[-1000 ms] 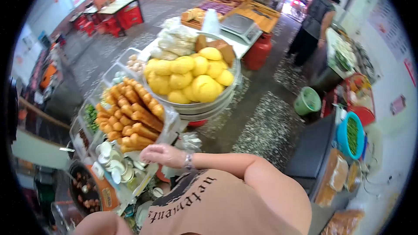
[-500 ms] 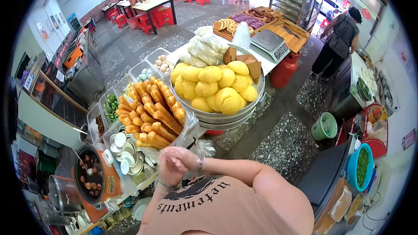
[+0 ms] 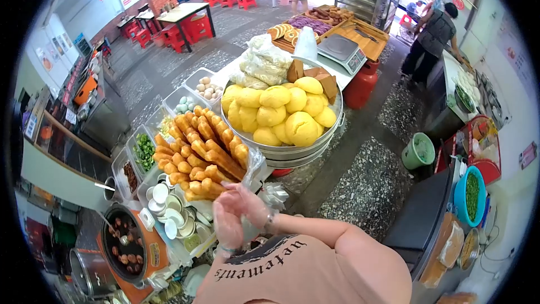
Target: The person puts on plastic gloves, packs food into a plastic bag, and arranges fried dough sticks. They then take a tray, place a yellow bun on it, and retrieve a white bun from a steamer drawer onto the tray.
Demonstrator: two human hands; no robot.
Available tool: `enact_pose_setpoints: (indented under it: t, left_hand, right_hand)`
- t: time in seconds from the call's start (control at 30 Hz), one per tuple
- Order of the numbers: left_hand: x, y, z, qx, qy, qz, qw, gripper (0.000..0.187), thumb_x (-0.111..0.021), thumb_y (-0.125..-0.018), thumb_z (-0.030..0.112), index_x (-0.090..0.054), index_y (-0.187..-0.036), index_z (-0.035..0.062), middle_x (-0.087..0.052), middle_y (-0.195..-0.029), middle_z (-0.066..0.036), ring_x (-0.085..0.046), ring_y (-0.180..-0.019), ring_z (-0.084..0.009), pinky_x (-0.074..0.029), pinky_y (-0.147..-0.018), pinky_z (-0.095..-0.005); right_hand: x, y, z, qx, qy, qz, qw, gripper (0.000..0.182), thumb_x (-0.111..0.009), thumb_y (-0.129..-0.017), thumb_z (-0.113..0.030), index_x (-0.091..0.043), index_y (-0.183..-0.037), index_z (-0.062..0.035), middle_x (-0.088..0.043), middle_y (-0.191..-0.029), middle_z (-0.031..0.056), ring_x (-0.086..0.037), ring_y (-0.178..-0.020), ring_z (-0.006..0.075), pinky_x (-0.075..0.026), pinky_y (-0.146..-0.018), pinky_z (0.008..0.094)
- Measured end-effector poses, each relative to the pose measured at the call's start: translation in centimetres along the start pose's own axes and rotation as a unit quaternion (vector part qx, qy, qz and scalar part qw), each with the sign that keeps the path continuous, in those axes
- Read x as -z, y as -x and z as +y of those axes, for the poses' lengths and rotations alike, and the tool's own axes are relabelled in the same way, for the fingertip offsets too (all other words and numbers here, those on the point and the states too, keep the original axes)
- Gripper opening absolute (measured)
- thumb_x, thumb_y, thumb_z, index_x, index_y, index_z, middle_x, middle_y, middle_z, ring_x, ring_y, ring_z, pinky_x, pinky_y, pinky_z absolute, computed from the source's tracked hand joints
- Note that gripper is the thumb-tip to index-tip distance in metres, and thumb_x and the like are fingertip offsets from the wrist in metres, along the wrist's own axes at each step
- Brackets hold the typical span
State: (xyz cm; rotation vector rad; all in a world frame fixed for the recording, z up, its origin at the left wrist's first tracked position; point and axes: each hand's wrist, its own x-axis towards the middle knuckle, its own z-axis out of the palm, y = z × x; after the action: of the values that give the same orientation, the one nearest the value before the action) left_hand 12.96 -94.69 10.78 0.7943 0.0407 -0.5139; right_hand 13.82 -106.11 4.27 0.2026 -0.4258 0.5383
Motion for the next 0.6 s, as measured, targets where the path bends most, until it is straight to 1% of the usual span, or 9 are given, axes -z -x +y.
enact_pose_setpoints:
  t: [0.03, 0.07, 0.1, 0.13, 0.2, 0.23, 0.27, 0.37, 0.6]
  left_hand:
    - [0.1, -0.7, 0.2, -0.088, -0.056, 0.03, 0.994, 0.04, -0.038, -0.099, 0.04, -0.044, -0.12, 0.007, -0.054, -0.107, -0.005, -0.054, -0.091, -0.0176, -0.041, -0.082, -0.0329]
    - [0.2, -1.4, 0.4, -0.176, -0.109, 0.058, 0.977, 0.048, -0.037, -0.098, 0.04, -0.04, -0.13, 0.0044, -0.052, -0.125, -0.009, -0.053, -0.108, -0.0207, -0.038, -0.097, -0.0364]
    - [1.2, -1.9, 1.0, -0.184, -0.142, 0.021, 0.972, 0.056, -0.037, -0.098, 0.041, -0.03, -0.141, 0.006, -0.035, -0.142, -0.008, -0.033, -0.131, -0.0215, -0.024, -0.109, -0.038]
    - [1.4, -2.3, 1.0, -0.178, -0.142, 0.013, 0.974, 0.056, -0.037, -0.098, 0.041, -0.03, -0.141, 0.006, -0.035, -0.142, -0.008, -0.033, -0.131, -0.0215, -0.024, -0.109, -0.038]
    - [1.1, -2.7, 0.7, -0.207, -0.26, -0.022, 0.943, 0.062, -0.036, -0.098, 0.045, -0.022, -0.146, 0.0072, -0.024, -0.149, -0.008, -0.025, -0.137, -0.0237, -0.02, -0.111, -0.0386]
    - [0.0, -2.4, 0.4, -0.187, -0.255, -0.091, 0.944, 0.07, -0.038, -0.096, 0.049, -0.015, -0.148, 0.0071, -0.014, -0.153, -0.011, -0.013, -0.142, -0.0271, -0.012, -0.114, -0.0404]
    - [-0.3, -2.5, -0.3, -0.179, -0.254, -0.096, 0.946, 0.07, -0.038, -0.096, 0.049, -0.015, -0.148, 0.0071, -0.014, -0.153, -0.011, -0.013, -0.142, -0.0271, -0.012, -0.114, -0.0404]
    - [-1.4, -3.2, -2.6, -0.175, -0.507, -0.192, 0.822, 0.077, -0.055, -0.087, 0.038, -0.021, -0.147, 0.0053, -0.007, -0.153, -0.021, -0.007, -0.141, -0.0374, -0.011, -0.113, -0.0466]
    - [-10.4, -4.8, -11.3, -0.181, -0.505, -0.241, 0.809, 0.082, -0.056, -0.085, 0.032, -0.013, -0.148, 0.0038, -0.005, -0.154, -0.021, -0.002, -0.142, -0.0366, -0.008, -0.114, -0.0457]
  right_hand:
    - [-1.7, -0.6, 1.1, 0.097, 0.251, 0.185, 0.945, 0.044, -0.042, -0.099, -0.03, -0.036, -0.135, -0.007, -0.051, -0.12, 0.0125, -0.052, -0.107, 0.0206, -0.042, -0.095, 0.037]
    - [-3.2, -1.2, 1.7, 0.185, 0.473, 0.351, 0.787, 0.056, -0.045, -0.098, -0.033, -0.027, -0.144, -0.0085, -0.043, -0.135, 0.0126, -0.045, -0.122, 0.0219, -0.034, -0.105, 0.0405]
    - [-4.1, -0.2, 1.4, 0.149, 0.615, 0.267, 0.727, 0.081, -0.058, -0.089, -0.043, -0.014, -0.149, -0.0098, -0.017, -0.152, 0.0106, -0.023, -0.138, 0.0237, -0.023, -0.111, 0.0412]
    - [-5.1, 0.1, 1.3, 0.156, 0.616, 0.272, 0.723, 0.081, -0.058, -0.089, -0.043, -0.014, -0.149, -0.0098, -0.017, -0.152, 0.0106, -0.023, -0.138, 0.0237, -0.023, -0.111, 0.0412]
    - [-6.9, 0.6, 1.1, 0.102, 0.767, 0.209, 0.598, 0.101, -0.065, -0.078, -0.057, -0.013, -0.148, -0.0073, -0.005, -0.155, 0.0151, -0.01, -0.142, 0.0303, -0.013, -0.114, 0.0421]
    - [-6.8, 1.0, 0.8, 0.092, 0.818, 0.19, 0.535, 0.102, -0.068, -0.076, -0.053, -0.014, -0.148, -0.0064, -0.006, -0.154, 0.0185, -0.003, -0.143, 0.0319, -0.013, -0.114, 0.0433]
    - [-7.0, 1.2, 0.8, 0.095, 0.817, 0.198, 0.533, 0.102, -0.068, -0.076, -0.053, -0.014, -0.148, -0.0064, -0.006, -0.154, 0.0185, -0.003, -0.143, 0.0319, -0.013, -0.114, 0.0433]
    - [-8.5, 2.6, 0.0, 0.057, 0.822, 0.193, 0.533, 0.094, -0.069, -0.075, -0.044, -0.02, -0.147, -0.01, 0.0, -0.152, 0.0256, 0.0, -0.142, 0.0393, -0.013, -0.113, 0.0465]
    - [-12.2, 11.4, -7.3, 0.117, 0.843, 0.164, 0.498, 0.087, -0.064, -0.078, -0.045, -0.023, -0.147, -0.0124, 0.003, -0.153, 0.024, 0.002, -0.142, 0.0393, -0.012, -0.113, 0.0479]
